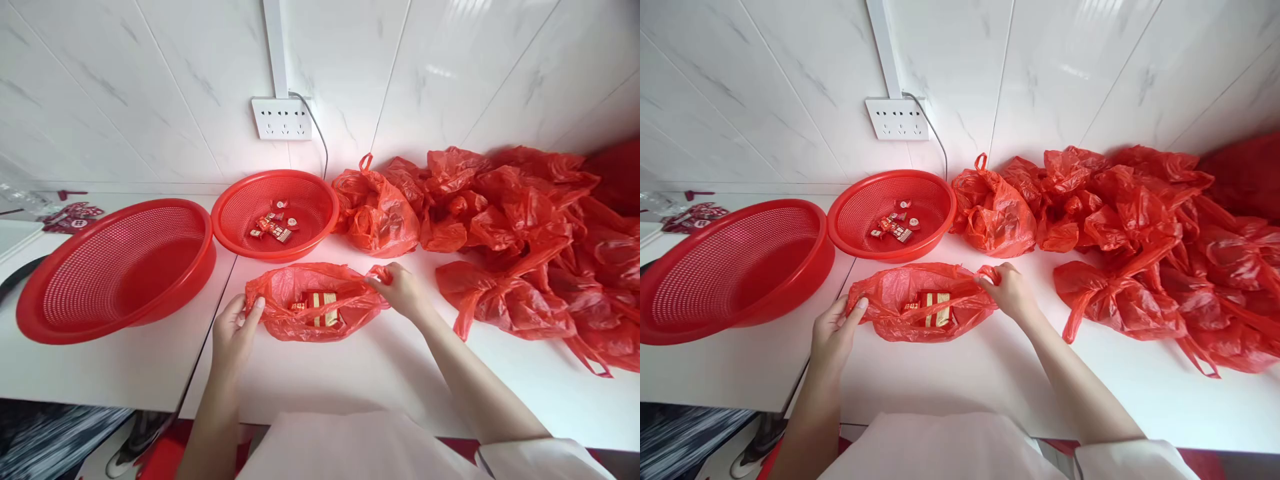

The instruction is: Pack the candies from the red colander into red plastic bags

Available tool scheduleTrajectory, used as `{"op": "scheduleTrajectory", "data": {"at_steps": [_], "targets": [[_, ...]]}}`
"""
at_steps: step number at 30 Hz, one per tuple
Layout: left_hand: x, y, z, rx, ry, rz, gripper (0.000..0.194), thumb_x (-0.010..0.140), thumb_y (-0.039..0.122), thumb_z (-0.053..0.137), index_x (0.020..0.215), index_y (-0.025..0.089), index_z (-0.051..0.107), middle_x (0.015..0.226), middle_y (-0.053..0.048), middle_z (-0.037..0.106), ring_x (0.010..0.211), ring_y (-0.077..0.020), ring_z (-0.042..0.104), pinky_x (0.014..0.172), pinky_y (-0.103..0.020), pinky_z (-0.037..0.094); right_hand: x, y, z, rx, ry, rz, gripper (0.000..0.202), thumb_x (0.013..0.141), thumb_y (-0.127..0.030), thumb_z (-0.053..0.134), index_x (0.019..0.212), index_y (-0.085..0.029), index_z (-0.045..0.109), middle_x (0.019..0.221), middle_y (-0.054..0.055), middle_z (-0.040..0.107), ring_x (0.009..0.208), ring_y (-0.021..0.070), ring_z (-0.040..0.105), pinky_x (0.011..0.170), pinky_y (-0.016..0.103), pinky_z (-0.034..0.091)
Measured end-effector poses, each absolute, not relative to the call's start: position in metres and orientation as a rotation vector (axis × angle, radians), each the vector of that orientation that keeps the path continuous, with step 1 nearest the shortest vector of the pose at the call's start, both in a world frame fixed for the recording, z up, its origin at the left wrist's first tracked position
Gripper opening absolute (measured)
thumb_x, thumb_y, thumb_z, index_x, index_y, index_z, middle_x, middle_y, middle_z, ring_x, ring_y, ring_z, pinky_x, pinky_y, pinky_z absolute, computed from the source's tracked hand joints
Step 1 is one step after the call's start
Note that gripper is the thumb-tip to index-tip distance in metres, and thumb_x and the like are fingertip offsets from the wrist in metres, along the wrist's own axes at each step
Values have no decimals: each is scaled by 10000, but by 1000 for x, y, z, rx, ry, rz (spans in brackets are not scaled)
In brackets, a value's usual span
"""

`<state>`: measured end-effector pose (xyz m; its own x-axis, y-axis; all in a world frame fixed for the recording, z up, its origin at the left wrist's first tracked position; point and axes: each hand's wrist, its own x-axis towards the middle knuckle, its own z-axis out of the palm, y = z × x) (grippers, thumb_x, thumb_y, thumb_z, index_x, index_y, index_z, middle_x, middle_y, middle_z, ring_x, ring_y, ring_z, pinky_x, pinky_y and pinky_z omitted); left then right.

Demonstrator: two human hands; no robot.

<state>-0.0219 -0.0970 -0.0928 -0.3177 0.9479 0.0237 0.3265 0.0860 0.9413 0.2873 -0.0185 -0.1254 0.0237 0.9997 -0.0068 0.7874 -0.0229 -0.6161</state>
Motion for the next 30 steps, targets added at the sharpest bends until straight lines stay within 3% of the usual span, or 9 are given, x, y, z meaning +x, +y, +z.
{"op": "scheduleTrajectory", "data": {"at_steps": [3,6,11,14,18,22,26,30], "targets": [[-16,-97,-99,1238,1685,1283,281,795,457,658,763,183,607,718,3,551,747,-171,563,709,-258,455,285,-18,-147,-2020,-1997,612,281,770,-388,609,648,-200,441,751,43,582,610,141,485,547,253,321],[-14,-98,-107,1203,1684,1256,301,790,473,658,755,178,607,709,1,553,756,-178,567,716,-264,453,286,-19,-150,-2041,-2019,654,70,750,-207,559,797,-218,509,729,32,620,617,154,525,538,236,326],[-17,-100,-110,1182,1698,1245,280,806,458,656,820,178,658,788,-15,626,853,-198,596,760,-268,458,289,-22,-124,-1883,-1918,723,311,746,-94,477,1017,-240,528,795,21,687,618,149,565,555,220,371],[-19,-100,-102,1235,1705,1308,254,833,422,642,926,189,684,875,-24,657,893,-197,605,799,-276,465,292,-24,-107,-1846,-1931,603,301,757,-107,469,1004,-233,586,755,23,678,630,167,570,603,249,391],[-20,-98,-92,1310,1747,1445,216,838,379,650,928,191,708,938,-31,663,938,-194,612,835,-275,470,296,-23,-88,-1676,-1842,587,223,746,-141,489,893,-223,636,672,2,624,587,160,527,597,264,385],[-19,-93,-93,1169,1647,1748,238,826,365,663,966,188,739,926,-44,709,939,-221,646,855,-315,498,293,-16,-83,-1250,-1403,984,109,817,-239,519,893,-217,595,783,1,649,659,153,568,625,260,433],[-17,-91,-105,1078,1449,1785,248,836,350,655,1005,185,731,997,-62,721,1003,-250,648,876,-343,502,289,-12,-94,-1132,-1183,1310,214,868,-414,551,928,-216,603,820,25,678,685,181,621,629,289,481],[-20,-94,-123,1105,1395,1644,295,853,381,641,1090,207,656,1101,-66,679,1056,-241,625,905,-334,482,304,-18,-100,-1167,-1351,1334,330,828,-393,644,1121,-249,598,1117,62,689,1003,240,640,864,364,504]]}}
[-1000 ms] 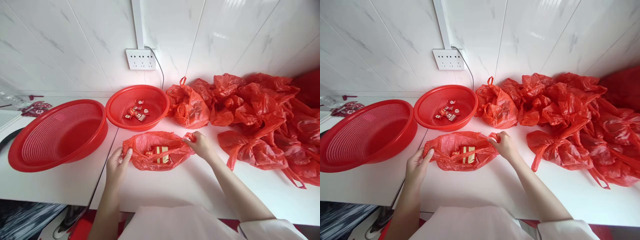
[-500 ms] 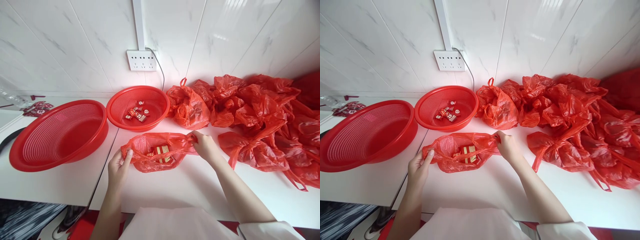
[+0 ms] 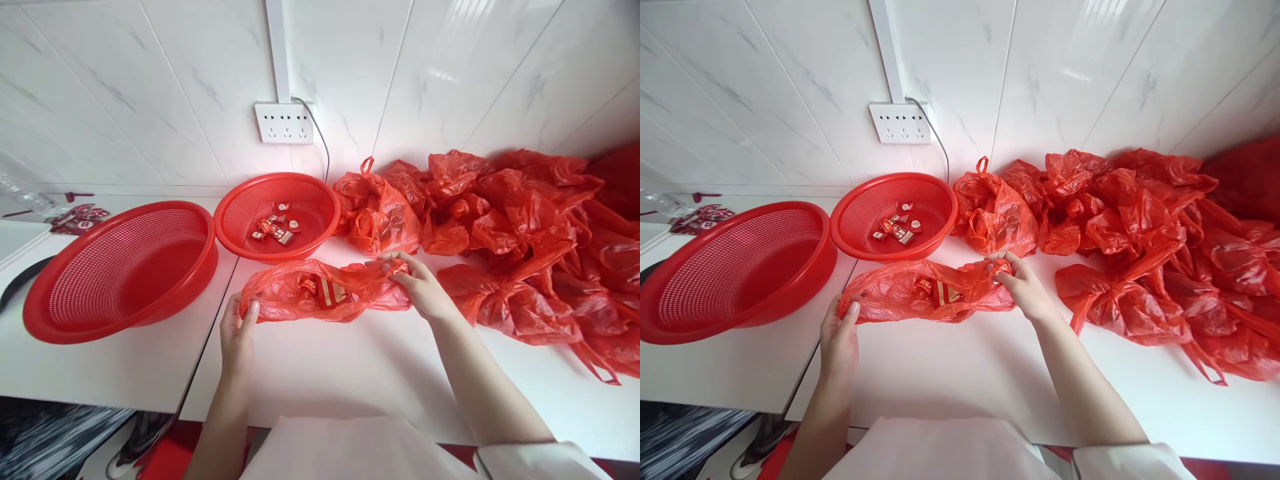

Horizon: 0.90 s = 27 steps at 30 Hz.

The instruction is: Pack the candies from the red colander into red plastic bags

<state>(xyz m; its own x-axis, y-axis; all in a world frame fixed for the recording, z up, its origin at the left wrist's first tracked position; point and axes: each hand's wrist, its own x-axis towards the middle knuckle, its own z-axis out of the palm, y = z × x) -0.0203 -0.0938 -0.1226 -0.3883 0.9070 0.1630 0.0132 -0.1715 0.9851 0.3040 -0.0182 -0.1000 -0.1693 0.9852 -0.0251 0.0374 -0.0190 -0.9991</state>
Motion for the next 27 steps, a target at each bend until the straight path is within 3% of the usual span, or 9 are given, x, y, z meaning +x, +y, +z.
{"op": "scheduleTrajectory", "data": {"at_steps": [3,6,9,12,16,19,21,23,27], "targets": [[-27,-97,-139,1172,1326,1532,521,828,484,637,1272,229,539,1267,-96,602,1195,-285,556,973,-388,458,326,-28,-101,-1096,-1489,1362,586,786,-407,715,1323,-304,502,1431,84,508,1324,276,450,1058,430,402],[-32,-96,-151,1328,1292,1306,717,759,504,703,1362,201,462,1399,-142,507,1335,-334,434,1098,-465,353,342,-38,-111,-945,-1448,1408,799,775,-548,681,1466,-344,336,1563,75,319,1428,292,303,1101,478,362],[-29,-91,-150,1448,1293,1123,731,713,439,762,1345,203,481,1428,-150,481,1363,-347,399,1130,-506,311,342,-48,-129,-893,-1372,1436,878,785,-637,614,1514,-354,213,1592,71,245,1446,291,268,1110,507,345],[-16,-83,-139,1479,1307,1050,634,710,423,767,1268,223,542,1340,-128,561,1280,-337,498,1073,-507,396,332,-58,-142,-975,-1491,1576,942,777,-597,654,1530,-330,155,1586,103,246,1412,294,333,1076,491,390],[9,-71,-121,1371,1368,1233,518,744,426,734,1189,202,594,1238,-115,631,1203,-316,567,1035,-485,445,326,-69,-143,-1408,-1761,1552,857,731,-416,740,1469,-320,317,1358,122,549,1035,260,632,832,396,533],[21,-64,-112,1214,1439,1409,432,762,411,720,1125,195,634,1211,-118,648,1178,-306,585,1024,-462,456,328,-71,-135,-1666,-2014,1402,326,749,-310,674,1071,-264,664,885,43,699,697,209,621,629,337,503],[22,-61,-109,1131,1495,1428,404,748,388,741,1093,198,647,1191,-118,658,1146,-302,604,1002,-450,472,329,-68,-129,-1593,-2047,1364,122,776,-291,630,868,-234,685,772,21,678,666,198,606,602,315,483],[20,-58,-107,1110,1508,1398,419,724,358,769,1096,205,650,1191,-115,661,1135,-301,612,990,-441,482,327,-61,-124,-1519,-1868,1252,209,783,-326,650,970,-233,658,789,8,676,642,176,599,584,291,480],[14,-53,-109,1157,1456,1370,429,725,341,769,1121,217,660,1223,-107,652,1156,-294,605,989,-418,485,319,-39,-126,-1550,-1428,907,739,681,-409,782,1326,-231,471,723,-28,650,545,147,551,521,273,466]]}}
